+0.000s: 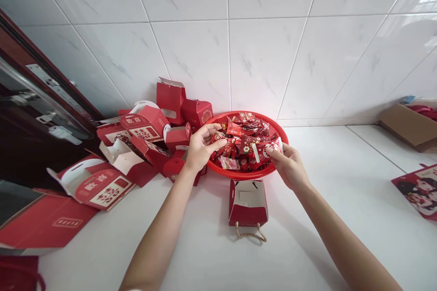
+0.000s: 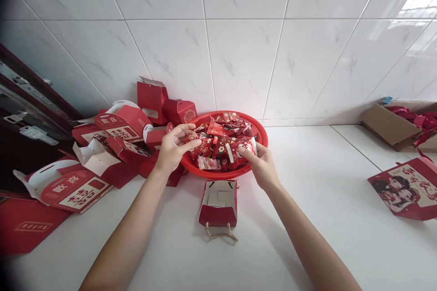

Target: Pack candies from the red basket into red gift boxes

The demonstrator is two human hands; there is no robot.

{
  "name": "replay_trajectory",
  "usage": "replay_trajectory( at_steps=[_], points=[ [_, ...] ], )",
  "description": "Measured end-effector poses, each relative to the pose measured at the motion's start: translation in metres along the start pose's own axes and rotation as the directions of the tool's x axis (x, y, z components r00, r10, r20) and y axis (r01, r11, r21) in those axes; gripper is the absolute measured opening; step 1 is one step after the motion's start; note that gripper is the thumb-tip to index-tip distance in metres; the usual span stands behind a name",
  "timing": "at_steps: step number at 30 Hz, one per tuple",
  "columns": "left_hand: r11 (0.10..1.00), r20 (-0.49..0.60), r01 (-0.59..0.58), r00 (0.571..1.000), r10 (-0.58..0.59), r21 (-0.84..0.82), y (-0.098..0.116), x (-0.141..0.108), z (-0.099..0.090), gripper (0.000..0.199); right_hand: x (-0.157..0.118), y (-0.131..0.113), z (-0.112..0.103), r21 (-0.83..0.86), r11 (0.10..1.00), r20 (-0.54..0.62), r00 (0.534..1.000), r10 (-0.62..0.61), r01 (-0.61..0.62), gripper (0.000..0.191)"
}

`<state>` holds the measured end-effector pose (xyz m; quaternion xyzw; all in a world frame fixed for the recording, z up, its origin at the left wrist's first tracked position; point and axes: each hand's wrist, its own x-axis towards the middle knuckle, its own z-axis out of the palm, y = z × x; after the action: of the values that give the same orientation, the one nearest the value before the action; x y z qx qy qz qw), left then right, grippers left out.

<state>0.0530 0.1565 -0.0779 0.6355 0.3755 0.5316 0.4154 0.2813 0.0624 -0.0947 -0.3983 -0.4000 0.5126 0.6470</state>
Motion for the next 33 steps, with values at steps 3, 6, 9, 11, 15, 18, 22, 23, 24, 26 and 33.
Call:
replay_trajectory(
  at_steps=[3,6,9,11,15,18,22,23,24,26,33],
  points=[
    [1.0,0.024,0.016,1.0,-0.016,0.026,-0.001,0.001,-0.003,0.041,-0.001,-0.001,0.0,-0.019,1.0,0.011,1.0,0.019,-0.019,0.035],
    [0.992,0.175,0.046,0.982,-0.067,0.121,-0.005,0.0,-0.003,0.032,-0.002,0.0,0.0,-0.033,0.999,0.014,1.0,0.026,-0.026,0.036],
    [0.968,0.312,0.004,0.946,-0.085,0.252,-0.011,-0.003,0.001,0.027,-0.002,0.001,0.0,-0.047,0.999,0.016,1.0,0.023,-0.023,0.034],
    [0.941,0.337,-0.094,0.941,-0.022,0.324,-0.013,-0.003,0.006,0.022,-0.002,0.002,-0.001,-0.057,0.998,0.017,1.0,0.022,-0.021,0.033],
    [0.844,0.372,-0.298,0.919,0.128,0.446,-0.008,0.011,0.025,0.019,-0.001,0.003,0.001,-0.03,0.999,0.011,1.0,0.026,-0.026,0.034],
    [0.768,0.431,-0.34,0.897,0.093,0.542,-0.002,0.032,0.048,0.023,-0.002,0.002,0.003,-0.012,1.0,0.003,1.0,0.028,-0.028,0.034],
    [0.743,0.404,-0.266,0.915,-0.006,0.614,-0.003,0.058,0.075,0.02,-0.002,0.0,0.004,-0.001,1.0,0.025,0.999,0.026,-0.026,0.034],
    [0.751,0.388,-0.25,0.922,-0.009,0.612,-0.003,0.062,0.078,0.01,-0.002,-0.001,0.004,0.004,1.0,0.033,0.999,0.025,-0.025,0.035],
    [0.762,0.375,-0.241,0.927,-0.002,0.601,-0.004,0.064,0.079,0.007,-0.002,-0.001,0.003,0.009,1.0,0.038,0.999,0.023,-0.024,0.036],
    [0.793,0.353,-0.231,0.935,0.021,0.564,-0.004,0.064,0.076,0.026,-0.001,-0.001,0.003,0.02,0.999,0.04,0.999,0.024,-0.025,0.037],
    [0.987,0.228,-0.022,0.974,-0.014,0.156,0.002,0.037,0.046,0.036,-0.001,-0.001,0.004,0.045,0.999,0.039,0.999,0.015,-0.017,0.034]
  ],
)
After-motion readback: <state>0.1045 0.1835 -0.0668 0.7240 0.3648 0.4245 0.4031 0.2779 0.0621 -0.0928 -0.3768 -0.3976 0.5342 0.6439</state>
